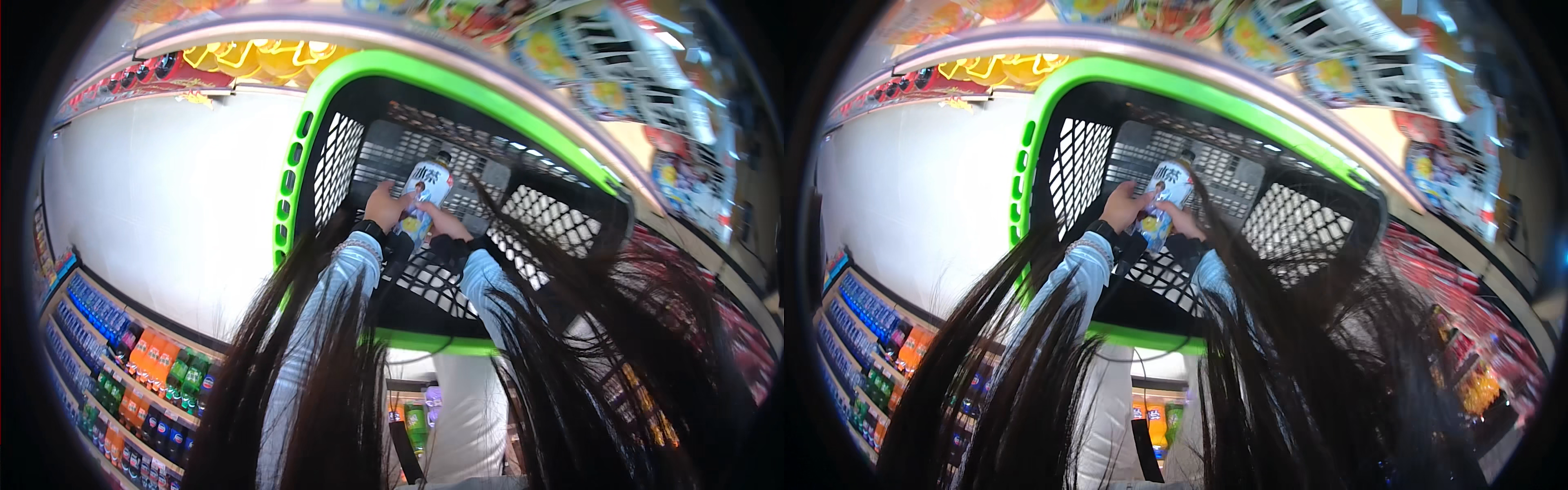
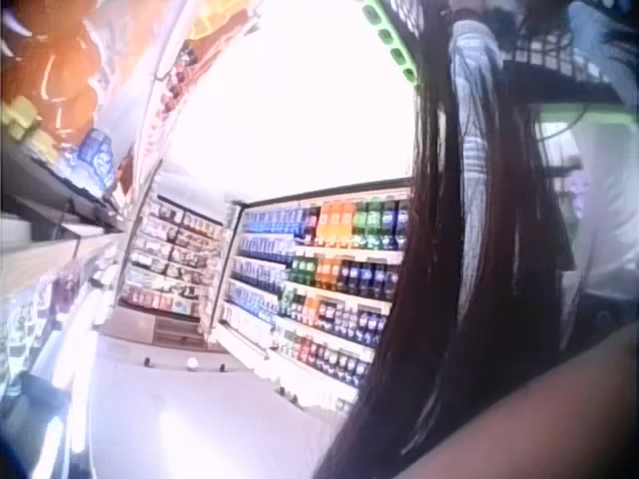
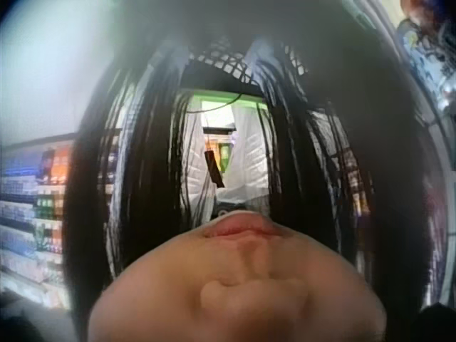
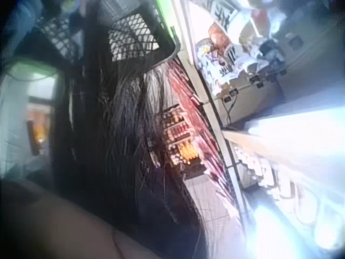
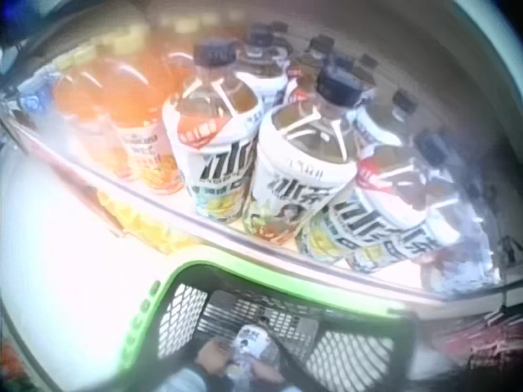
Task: Restocking bottles of tea from a shopping basket onto supermarket shelves.
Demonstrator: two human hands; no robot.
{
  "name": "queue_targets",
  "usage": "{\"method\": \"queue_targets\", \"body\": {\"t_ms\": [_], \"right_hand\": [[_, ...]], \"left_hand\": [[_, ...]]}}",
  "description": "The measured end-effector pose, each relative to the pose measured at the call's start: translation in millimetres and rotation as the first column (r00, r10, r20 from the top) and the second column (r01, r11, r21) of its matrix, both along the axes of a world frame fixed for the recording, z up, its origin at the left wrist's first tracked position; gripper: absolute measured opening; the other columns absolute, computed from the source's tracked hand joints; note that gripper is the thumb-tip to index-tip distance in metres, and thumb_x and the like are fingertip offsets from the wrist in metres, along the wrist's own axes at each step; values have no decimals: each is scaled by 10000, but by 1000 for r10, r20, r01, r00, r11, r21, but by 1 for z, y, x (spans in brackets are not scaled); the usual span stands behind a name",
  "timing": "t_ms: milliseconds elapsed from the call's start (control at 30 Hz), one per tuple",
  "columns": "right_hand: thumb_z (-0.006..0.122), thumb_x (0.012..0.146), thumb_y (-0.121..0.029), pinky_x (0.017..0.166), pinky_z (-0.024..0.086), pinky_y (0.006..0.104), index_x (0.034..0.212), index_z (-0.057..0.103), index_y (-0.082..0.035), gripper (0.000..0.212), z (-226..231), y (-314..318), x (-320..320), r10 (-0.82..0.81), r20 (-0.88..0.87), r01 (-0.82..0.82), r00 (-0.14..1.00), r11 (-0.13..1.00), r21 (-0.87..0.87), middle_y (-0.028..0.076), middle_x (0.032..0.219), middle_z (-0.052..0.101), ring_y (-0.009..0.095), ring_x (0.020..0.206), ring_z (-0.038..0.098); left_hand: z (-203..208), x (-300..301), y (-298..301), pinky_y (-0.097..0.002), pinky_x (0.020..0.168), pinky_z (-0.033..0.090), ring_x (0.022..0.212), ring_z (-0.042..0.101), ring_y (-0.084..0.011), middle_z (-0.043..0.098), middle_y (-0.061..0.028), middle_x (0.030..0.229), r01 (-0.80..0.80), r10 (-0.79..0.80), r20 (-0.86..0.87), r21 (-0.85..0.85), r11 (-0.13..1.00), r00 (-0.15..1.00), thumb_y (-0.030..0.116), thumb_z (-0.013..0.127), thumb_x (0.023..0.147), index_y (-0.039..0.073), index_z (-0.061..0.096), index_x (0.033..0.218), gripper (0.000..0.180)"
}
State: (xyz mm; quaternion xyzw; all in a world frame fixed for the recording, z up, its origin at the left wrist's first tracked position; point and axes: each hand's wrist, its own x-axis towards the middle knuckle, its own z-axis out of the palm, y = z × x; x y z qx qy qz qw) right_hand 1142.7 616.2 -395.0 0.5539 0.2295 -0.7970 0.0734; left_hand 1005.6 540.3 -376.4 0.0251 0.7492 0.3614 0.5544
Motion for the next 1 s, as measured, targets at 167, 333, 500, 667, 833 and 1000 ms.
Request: {"method": "queue_targets", "body": {"t_ms": [167,333,500,667,833,1000], "right_hand": [[535,872,-238,877,461,408,1177,462,-39,371,82,17,66,-40,-72,22,997,971,-240,121,1054,599,264,957,597],[510,883,-173,927,436,442,1273,348,-70,435,250,-23,35,-272,-163,252,948,959,-131,122,1161,519,285,1061,539],[508,854,-102,897,458,473,1294,296,-68,490,291,-46,51,-141,-200,132,970,990,-59,144,1168,501,311,1062,537],[516,822,-43,917,446,452,1288,311,-79,510,312,-101,65,-321,-265,331,909,944,-8,119,1154,504,290,1071,526],[570,811,-122,895,447,360,1283,320,-49,540,370,-135,62,-149,-362,273,920,906,322,74,1110,501,191,999,539],[661,746,-8,873,449,340,1269,328,-43,621,468,-157,104,-403,-451,477,796,877,57,118,1117,523,242,1036,527]], "left_hand": [[114,27,36,-325,823,472,989,567,-260,531,-262,1133,58,-77,64,257,965,995,349,773,668,-125,340,1265,877],[225,15,7,-296,850,443,991,528,-198,530,-157,1084,183,-331,312,420,889,890,308,763,702,-73,298,1262,822],[274,19,-18,-276,838,447,979,520,-160,525,-100,1108,94,-359,378,565,820,853,226,745,731,-35,308,1257,732],[337,19,-52,-258,781,468,900,540,-113,564,-58,1012,97,-342,409,513,853,846,175,750,715,2,402,1186,610],[377,36,-81,-240,717,474,822,555,-96,577,-53,966,143,-338,307,514,846,890,139,752,701,17,440,1131,545],[430,82,-108,-295,845,449,982,529,-145,551,-74,1073,237,-441,229,588,773,868,171,806,653,0,372,1202,721]]}}
